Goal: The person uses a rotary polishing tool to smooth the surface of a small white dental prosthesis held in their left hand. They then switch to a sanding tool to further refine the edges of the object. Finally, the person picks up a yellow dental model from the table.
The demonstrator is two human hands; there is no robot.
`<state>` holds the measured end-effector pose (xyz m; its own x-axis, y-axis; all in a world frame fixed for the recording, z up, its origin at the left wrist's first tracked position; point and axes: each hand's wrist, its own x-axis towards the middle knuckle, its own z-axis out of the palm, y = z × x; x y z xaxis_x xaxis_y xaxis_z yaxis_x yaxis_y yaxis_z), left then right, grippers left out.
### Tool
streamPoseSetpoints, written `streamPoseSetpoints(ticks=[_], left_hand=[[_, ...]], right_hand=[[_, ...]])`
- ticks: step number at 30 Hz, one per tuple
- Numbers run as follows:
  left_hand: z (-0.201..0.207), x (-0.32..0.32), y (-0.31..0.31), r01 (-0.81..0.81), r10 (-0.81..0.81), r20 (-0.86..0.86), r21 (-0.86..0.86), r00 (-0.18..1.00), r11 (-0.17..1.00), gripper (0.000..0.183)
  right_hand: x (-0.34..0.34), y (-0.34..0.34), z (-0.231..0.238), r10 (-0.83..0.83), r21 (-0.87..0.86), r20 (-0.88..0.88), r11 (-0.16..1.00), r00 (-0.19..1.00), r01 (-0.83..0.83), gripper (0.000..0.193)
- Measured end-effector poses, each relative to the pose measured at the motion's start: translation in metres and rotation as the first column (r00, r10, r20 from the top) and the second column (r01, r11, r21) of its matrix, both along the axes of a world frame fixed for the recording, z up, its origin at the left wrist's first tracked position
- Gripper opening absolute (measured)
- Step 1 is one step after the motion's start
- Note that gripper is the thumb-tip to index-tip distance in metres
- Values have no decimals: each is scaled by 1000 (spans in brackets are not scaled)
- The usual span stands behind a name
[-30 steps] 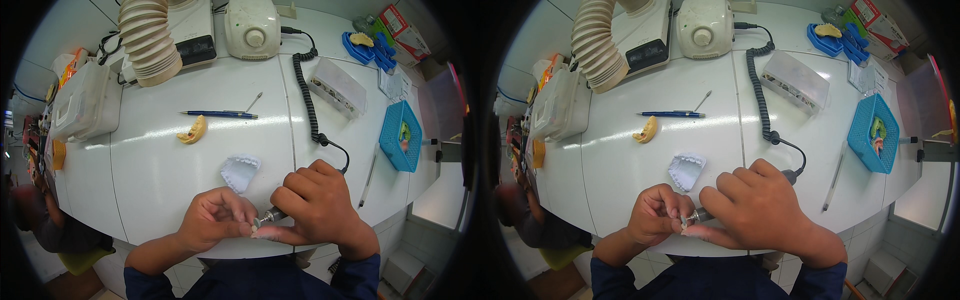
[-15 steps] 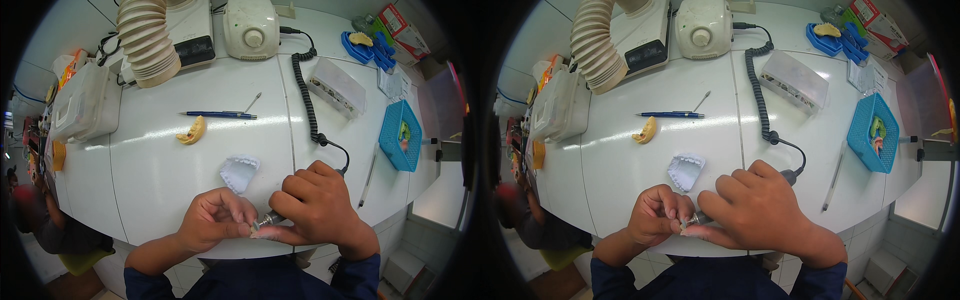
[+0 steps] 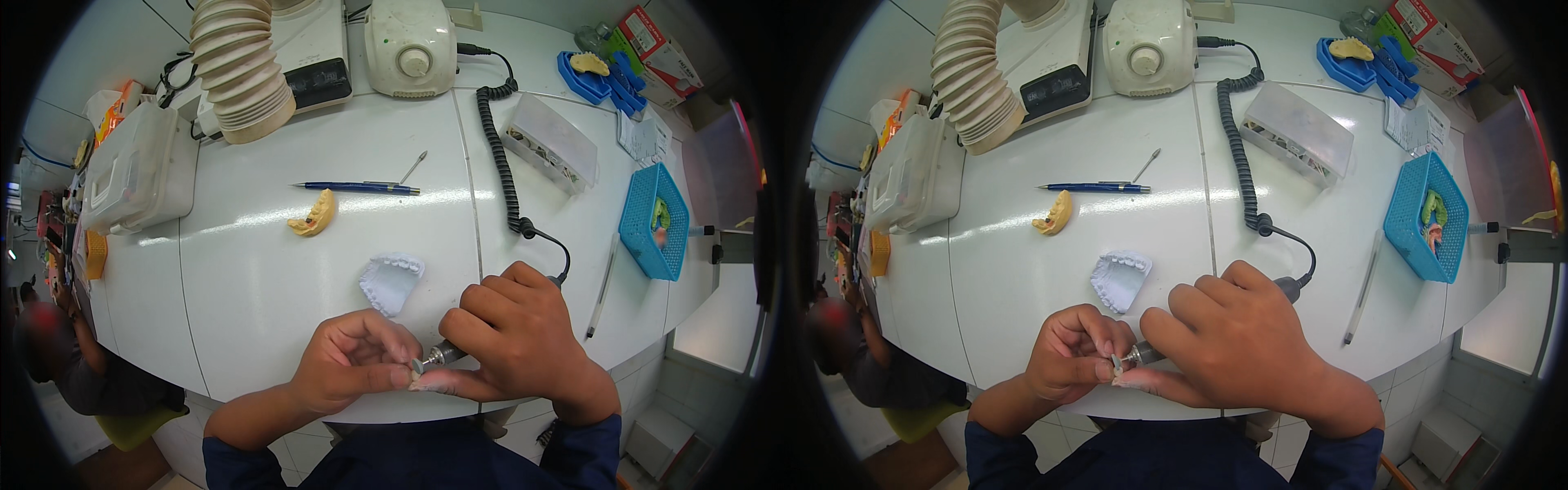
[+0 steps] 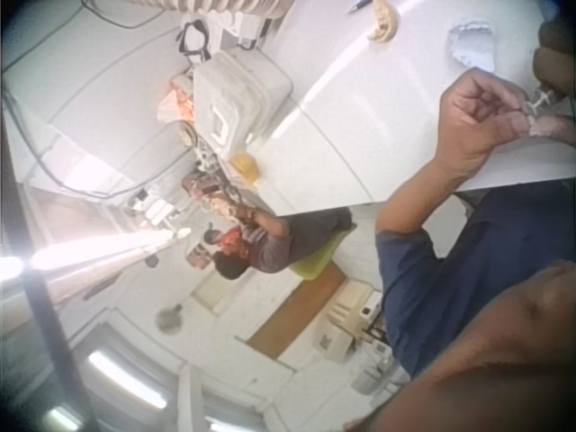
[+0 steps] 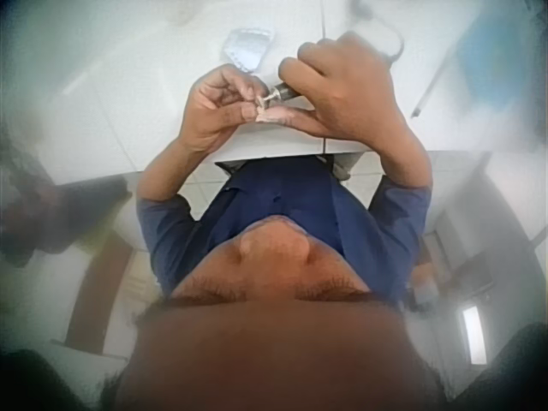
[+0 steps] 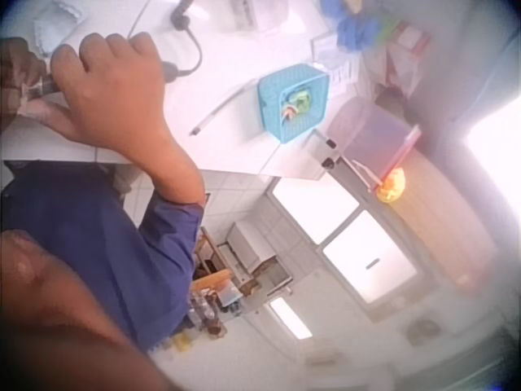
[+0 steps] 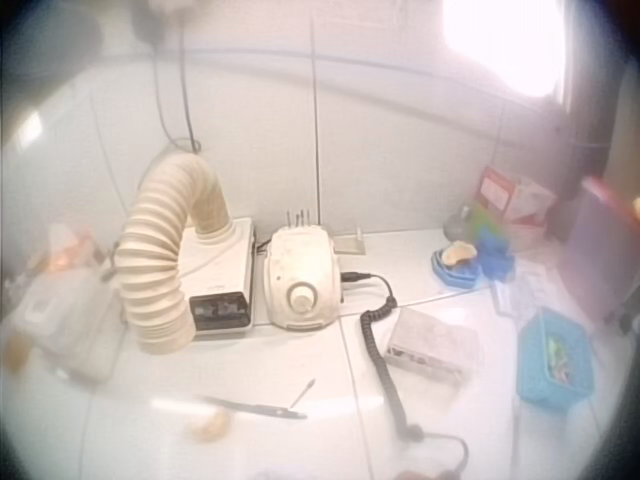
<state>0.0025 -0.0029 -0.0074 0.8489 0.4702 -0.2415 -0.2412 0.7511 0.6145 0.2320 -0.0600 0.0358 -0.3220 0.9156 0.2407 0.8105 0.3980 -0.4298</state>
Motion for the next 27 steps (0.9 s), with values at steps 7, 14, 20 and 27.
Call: streamPoseSetpoints(ticks=[7, 14, 20, 27], left_hand=[[-2, 0, -1, -15, 15, -2, 14, 1000, 1000, 19], [-2, 0, -2, -29, 29, 6, 26, 1000, 999, 18], [-2, 1, -2, -35, 35, 8, 19, 999, 999, 17], [-3, 1, -3, -42, 42, 20, 3, 999, 999, 19]], right_hand=[[-2, 0, 0, -20, 9, 6, 1000, 1000, 20, 54], [-1, -1, 0, -5, 6, 16, 1000, 1000, 5, 49], [-1, -1, -1, -3, 15, 12, 1000, 1000, 2, 43], [-1, 0, -1, -31, 43, 0, 999, 1000, 31, 51]])
